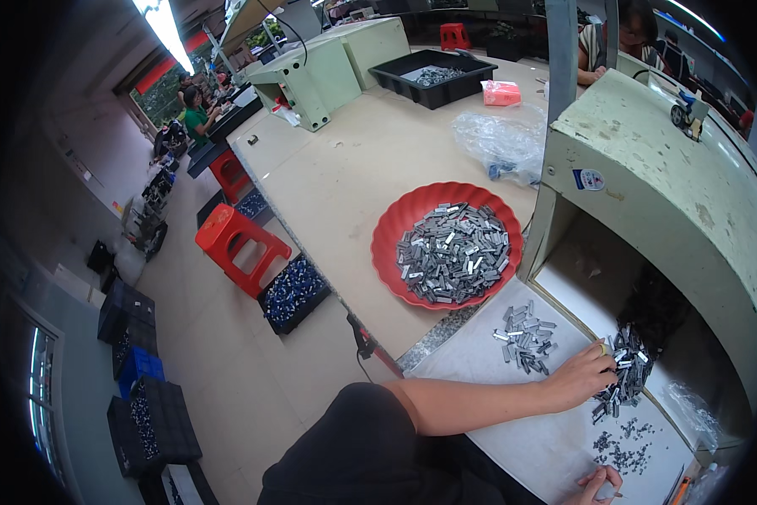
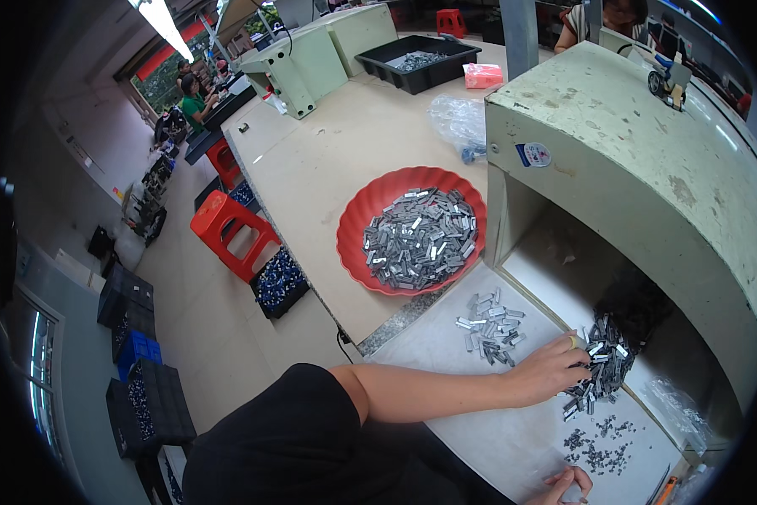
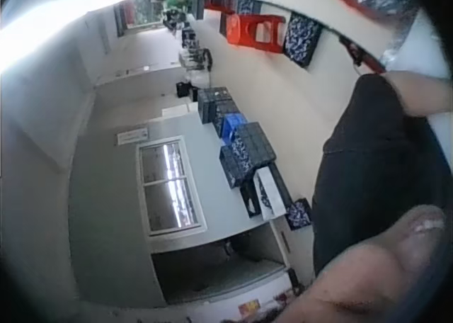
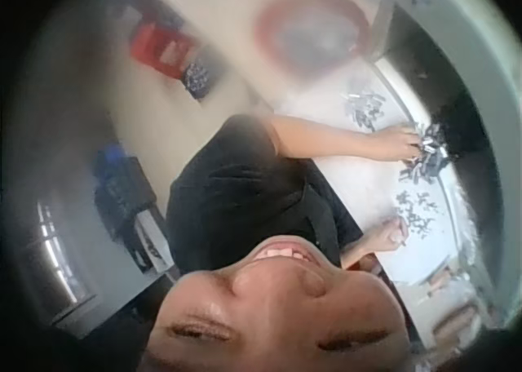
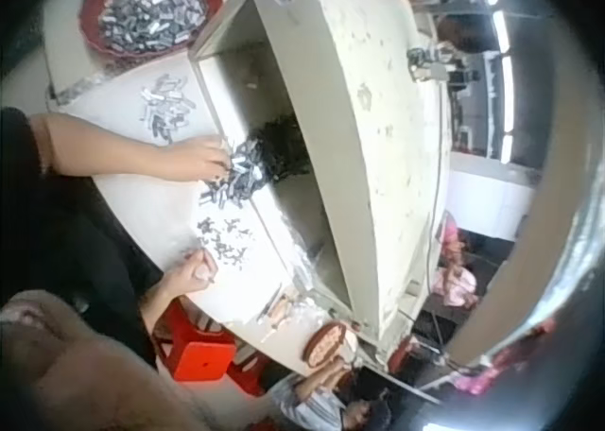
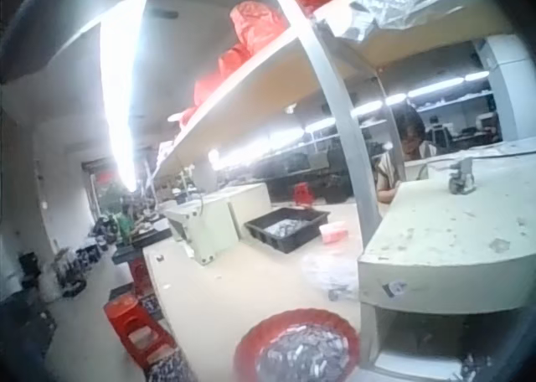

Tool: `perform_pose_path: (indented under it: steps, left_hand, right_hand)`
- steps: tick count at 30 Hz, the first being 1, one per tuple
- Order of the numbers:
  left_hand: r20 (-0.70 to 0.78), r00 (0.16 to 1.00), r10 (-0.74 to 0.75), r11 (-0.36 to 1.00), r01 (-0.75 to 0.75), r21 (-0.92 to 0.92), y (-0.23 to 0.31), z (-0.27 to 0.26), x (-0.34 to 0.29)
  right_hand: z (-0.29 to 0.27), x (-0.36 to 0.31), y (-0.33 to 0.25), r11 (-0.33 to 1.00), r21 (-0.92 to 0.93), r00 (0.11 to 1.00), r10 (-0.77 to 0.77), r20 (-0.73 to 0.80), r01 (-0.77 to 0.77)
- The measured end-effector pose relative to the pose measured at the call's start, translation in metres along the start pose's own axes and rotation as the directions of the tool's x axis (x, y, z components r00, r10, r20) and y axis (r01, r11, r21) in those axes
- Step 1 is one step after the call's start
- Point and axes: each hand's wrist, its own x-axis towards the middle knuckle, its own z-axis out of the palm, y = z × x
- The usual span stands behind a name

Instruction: The person assembles small metal parts and plastic components by hand, joining them with adhesive from a squeeze bottle.

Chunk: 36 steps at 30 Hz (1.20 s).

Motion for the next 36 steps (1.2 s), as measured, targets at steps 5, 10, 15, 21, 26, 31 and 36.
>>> perform_pose_path:
  steps: [5, 10, 15, 21, 26, 31, 36]
  left_hand:
    - [-0.028, 1.000, 0.003, 1.000, -0.003, -0.003, -0.008, 0.008, 0.000]
    - [-0.091, 0.996, 0.006, 1.000, -0.008, -0.026, 0.002, 0.000, 0.006]
    - [-0.141, 0.985, 0.102, 0.975, -0.127, -0.182, 0.012, -0.013, 0.009]
    - [-0.118, 0.989, 0.091, 0.958, -0.119, -0.259, 0.017, -0.019, 0.005]
    - [-0.123, 0.984, 0.126, 0.976, -0.145, -0.163, 0.012, -0.012, 0.002]
    - [-0.122, 0.992, -0.027, 0.996, 0.038, 0.081, 0.009, -0.014, 0.003]
    - [-0.098, 0.991, -0.086, 0.986, 0.098, 0.134, -0.004, -0.015, 0.006]
  right_hand:
    - [0.003, 0.001, 0.002, 1.000, -0.016, 1.000, 0.009, -0.027, -0.009]
    - [0.002, 0.002, 0.008, 1.000, 0.007, 1.000, -0.012, -0.021, 0.013]
    - [0.004, 0.003, 0.000, 1.000, -0.028, 0.999, -0.013, -0.033, 0.012]
    - [0.000, 0.003, 0.003, 1.000, 0.000, 1.000, -0.023, -0.014, 0.023]
    - [0.002, 0.001, -0.005, 0.998, -0.060, 1.000, 0.025, -0.007, -0.025]
    - [0.003, 0.000, 0.000, 0.999, -0.044, 1.000, 0.014, 0.010, -0.014]
    - [0.005, 0.006, 0.002, 1.000, 0.015, 1.000, 0.020, 0.004, -0.020]
